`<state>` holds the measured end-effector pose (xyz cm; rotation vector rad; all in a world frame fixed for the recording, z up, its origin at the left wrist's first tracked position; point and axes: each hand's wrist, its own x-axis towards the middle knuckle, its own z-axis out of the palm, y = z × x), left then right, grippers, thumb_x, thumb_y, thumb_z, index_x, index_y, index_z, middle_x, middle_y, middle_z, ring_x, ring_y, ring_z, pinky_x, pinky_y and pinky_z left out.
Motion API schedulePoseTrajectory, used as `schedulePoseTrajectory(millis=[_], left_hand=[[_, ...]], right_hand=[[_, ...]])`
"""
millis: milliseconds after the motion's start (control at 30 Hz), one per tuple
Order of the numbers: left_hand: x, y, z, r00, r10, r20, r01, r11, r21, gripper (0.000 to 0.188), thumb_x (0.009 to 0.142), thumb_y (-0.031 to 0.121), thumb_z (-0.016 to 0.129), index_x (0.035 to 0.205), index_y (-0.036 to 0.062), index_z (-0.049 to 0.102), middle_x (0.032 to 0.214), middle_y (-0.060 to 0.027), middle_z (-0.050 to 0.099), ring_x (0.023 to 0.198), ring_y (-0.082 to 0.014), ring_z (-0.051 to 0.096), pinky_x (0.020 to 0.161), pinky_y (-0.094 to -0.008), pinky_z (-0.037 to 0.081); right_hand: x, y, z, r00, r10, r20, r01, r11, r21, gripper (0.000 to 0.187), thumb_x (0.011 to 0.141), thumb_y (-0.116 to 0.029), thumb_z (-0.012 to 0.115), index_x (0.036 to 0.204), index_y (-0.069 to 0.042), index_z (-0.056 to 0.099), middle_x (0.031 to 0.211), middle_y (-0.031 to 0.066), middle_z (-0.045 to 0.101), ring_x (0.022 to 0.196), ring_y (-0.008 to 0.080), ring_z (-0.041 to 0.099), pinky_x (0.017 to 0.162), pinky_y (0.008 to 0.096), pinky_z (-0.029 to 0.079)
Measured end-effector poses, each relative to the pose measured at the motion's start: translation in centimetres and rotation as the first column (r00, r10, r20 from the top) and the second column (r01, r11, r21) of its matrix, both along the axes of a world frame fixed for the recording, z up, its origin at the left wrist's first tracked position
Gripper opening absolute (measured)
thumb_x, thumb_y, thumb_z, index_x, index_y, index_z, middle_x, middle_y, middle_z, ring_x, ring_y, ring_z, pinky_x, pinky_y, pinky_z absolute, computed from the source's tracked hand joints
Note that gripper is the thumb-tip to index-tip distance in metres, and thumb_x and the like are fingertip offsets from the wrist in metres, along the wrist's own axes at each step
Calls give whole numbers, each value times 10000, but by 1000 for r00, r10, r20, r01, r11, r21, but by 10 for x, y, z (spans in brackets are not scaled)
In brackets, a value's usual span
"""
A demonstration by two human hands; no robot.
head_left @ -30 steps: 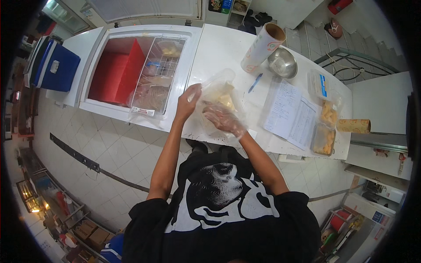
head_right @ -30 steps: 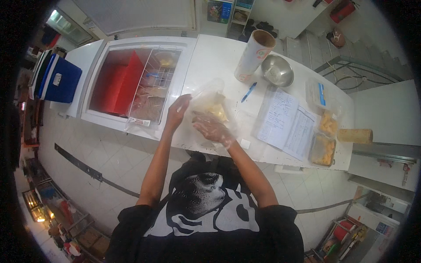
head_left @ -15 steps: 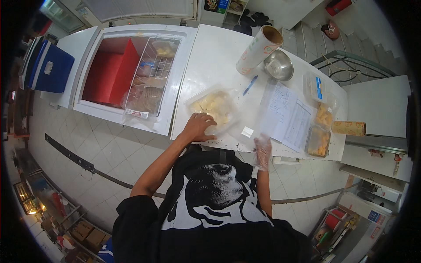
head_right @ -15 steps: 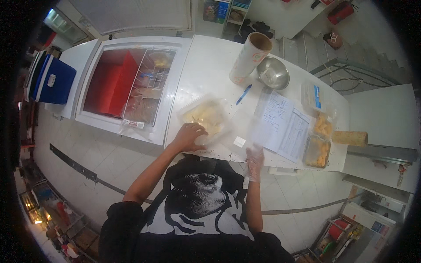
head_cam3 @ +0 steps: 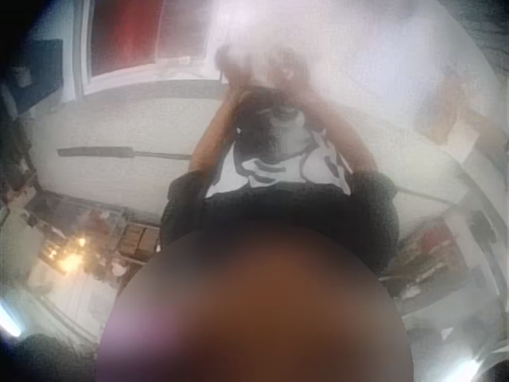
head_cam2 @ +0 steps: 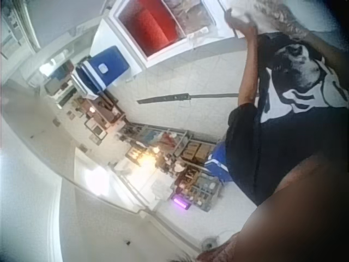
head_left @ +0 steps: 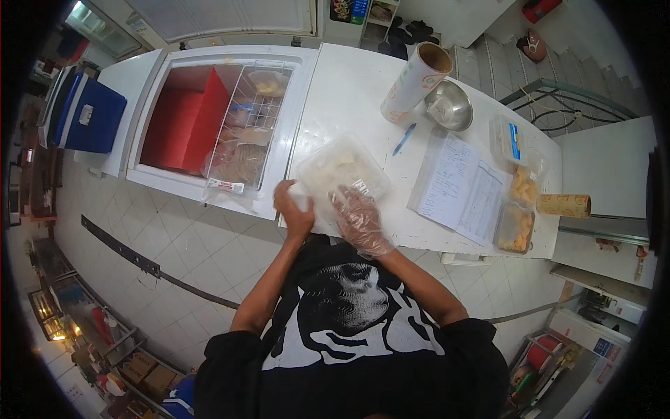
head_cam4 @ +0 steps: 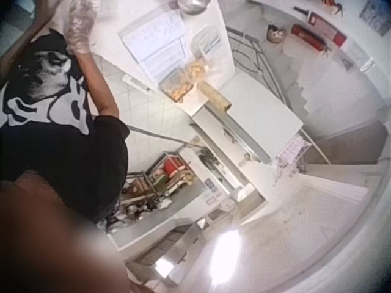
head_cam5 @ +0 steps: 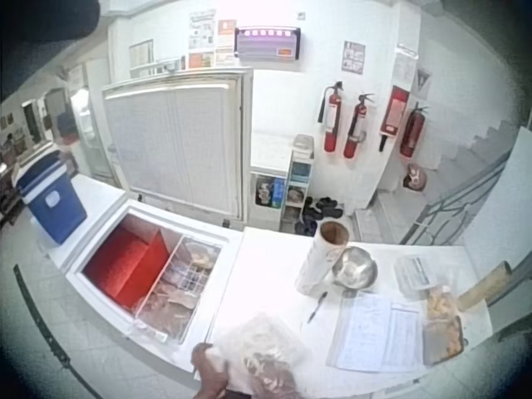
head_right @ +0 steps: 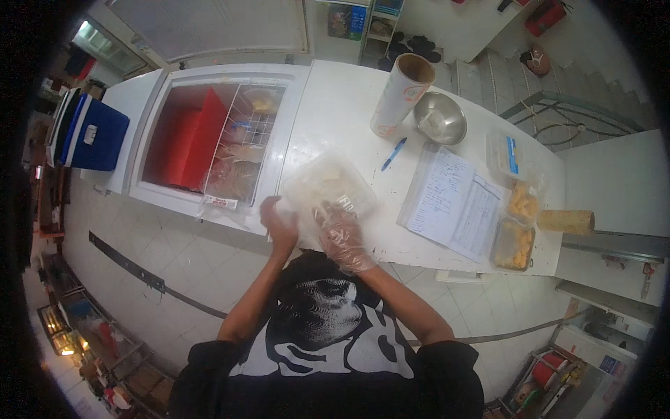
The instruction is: Checking and recording inventory of frozen food items from a chest freezer into a logbook.
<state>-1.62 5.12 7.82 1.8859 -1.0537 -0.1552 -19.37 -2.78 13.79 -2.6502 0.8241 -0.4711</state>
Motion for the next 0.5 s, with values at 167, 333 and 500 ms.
schedulePoseTrajectory(millis=[167,333,500], left_hand=[[-5,-1,-2,895,37,-445,-33,999,17,660,948,126,660,1491,-60,334,1484,-259,394,1337,-390,446,1119,-482,361],[-21,-40,-11,994,59,-88,-54,997,61,638,1003,171,586,1509,-91,298,1522,-329,341,1398,-491,388,1126,-537,359],[-23,-44,-14,993,113,-28,-110,989,101,591,1014,144,533,1509,-88,310,1524,-340,353,1390,-499,401,1101,-550,373]], right_hand=[[0,12,-11,978,78,-193,-73,997,30,560,949,-407,621,1420,-106,578,1484,166,522,1365,403,481,1092,567,397],[-13,-26,-61,986,131,106,-152,963,221,661,900,-484,687,1435,-114,569,1443,145,574,1337,359,520,1110,516,404],[32,-106,-36,981,-141,132,144,989,-13,526,986,-225,593,1477,-54,518,1476,212,538,1340,381,530,1123,466,428]])
